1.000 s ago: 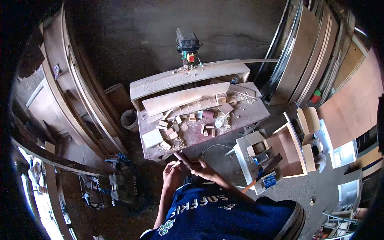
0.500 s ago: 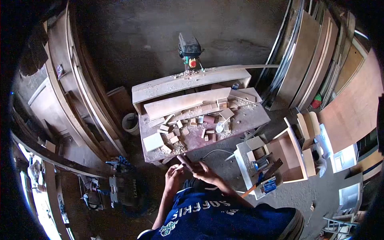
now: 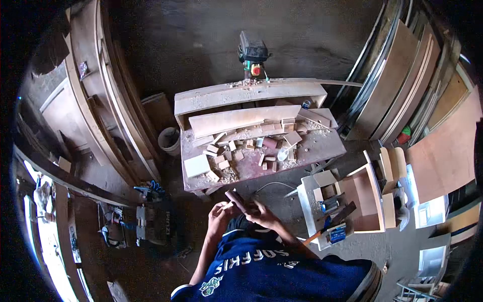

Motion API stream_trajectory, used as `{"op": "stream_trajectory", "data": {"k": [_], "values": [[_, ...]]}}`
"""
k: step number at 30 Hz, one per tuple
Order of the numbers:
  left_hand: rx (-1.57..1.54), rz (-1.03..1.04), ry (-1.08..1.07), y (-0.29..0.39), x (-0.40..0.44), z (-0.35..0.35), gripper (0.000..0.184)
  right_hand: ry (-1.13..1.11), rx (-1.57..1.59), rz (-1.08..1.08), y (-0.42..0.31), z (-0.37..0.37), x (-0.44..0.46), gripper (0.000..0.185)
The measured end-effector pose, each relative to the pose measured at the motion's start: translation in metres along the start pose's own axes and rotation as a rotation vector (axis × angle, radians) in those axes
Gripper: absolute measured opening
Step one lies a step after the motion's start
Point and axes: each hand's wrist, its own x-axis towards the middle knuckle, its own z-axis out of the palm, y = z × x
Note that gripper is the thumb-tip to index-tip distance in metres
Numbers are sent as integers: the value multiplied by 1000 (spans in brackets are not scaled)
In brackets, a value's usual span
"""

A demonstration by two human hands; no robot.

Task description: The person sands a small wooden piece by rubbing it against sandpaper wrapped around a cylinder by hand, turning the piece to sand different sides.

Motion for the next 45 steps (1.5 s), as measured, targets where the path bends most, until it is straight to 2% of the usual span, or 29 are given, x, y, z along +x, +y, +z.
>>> {"op": "stream_trajectory", "data": {"k": [1,2,3,5,6,7,9,10,12,14,15,16,17,19,22,23,25,27,29,30,32,34,36,40,45], "values": [[-63,19,10,-1,-2,-3,27,-106,173,40,9,-3,-1,56],[-79,33,19,3,-5,1,27,-205,340,97,-24,-7,-2,55],[-94,43,28,8,-9,5,28,-216,341,105,-20,-4,3,55],[-46,45,57,8,-9,1,28,-341,372,-23,-10,0,9,49],[-54,41,86,9,-9,2,27,-231,349,14,-28,2,7,35],[-57,59,87,6,-7,-1,26,-235,344,19,-22,4,6,35],[-52,58,93,3,-7,-6,26,-89,295,45,-22,8,10,31],[-45,56,95,0,-5,-8,26,-299,386,39,-42,-1,11,36],[-63,59,88,-3,-2,-11,27,-331,405,65,-40,0,10,37],[-26,81,64,6,-1,-1,26,-129,249,11,-43,5,6,35],[12,25,125,7,1,-2,25,17,168,-130,-37,13,11,33],[30,11,134,8,4,0,24,7,162,-124,-31,6,11,33],[45,57,96,8,6,1,23,-183,221,-73,-26,-5,12,38],[104,109,74,7,10,4,25,-319,414,-16,-35,-9,5,49],[77,50,54,2,14,5,26,-88,187,79,-19,-7,6,50],[97,53,41,0,15,5,24,-81,187,78,-19,-10,4,50],[60,29,2,4,18,9,22,-149,334,35,-61,-12,1,29],[74,21,-6,3,18,8,21,-146,402,57,-47,-9,-2,35],[81,1,2,1,18,8,21,55,92,-80,-2,-9,4,38],[77,-14,16,2,18,8,22,-36,75,-120,-7,-13,4,47],[73,-9,14,3,19,7,22,-184,351,56,-17,-15,0,49],[137,16,12,8,18,13,22,-203,263,34,2,-14,4,49],[86,16,30,9,17,14,22,-98,177,85,10,-11,3,48],[85,55,36,3,24,8,22,-52,165,46,-1,-13,4,45],[78,6,-24,-8,30,17,31,-29,320,120,-4,-19,-4,44]]}}
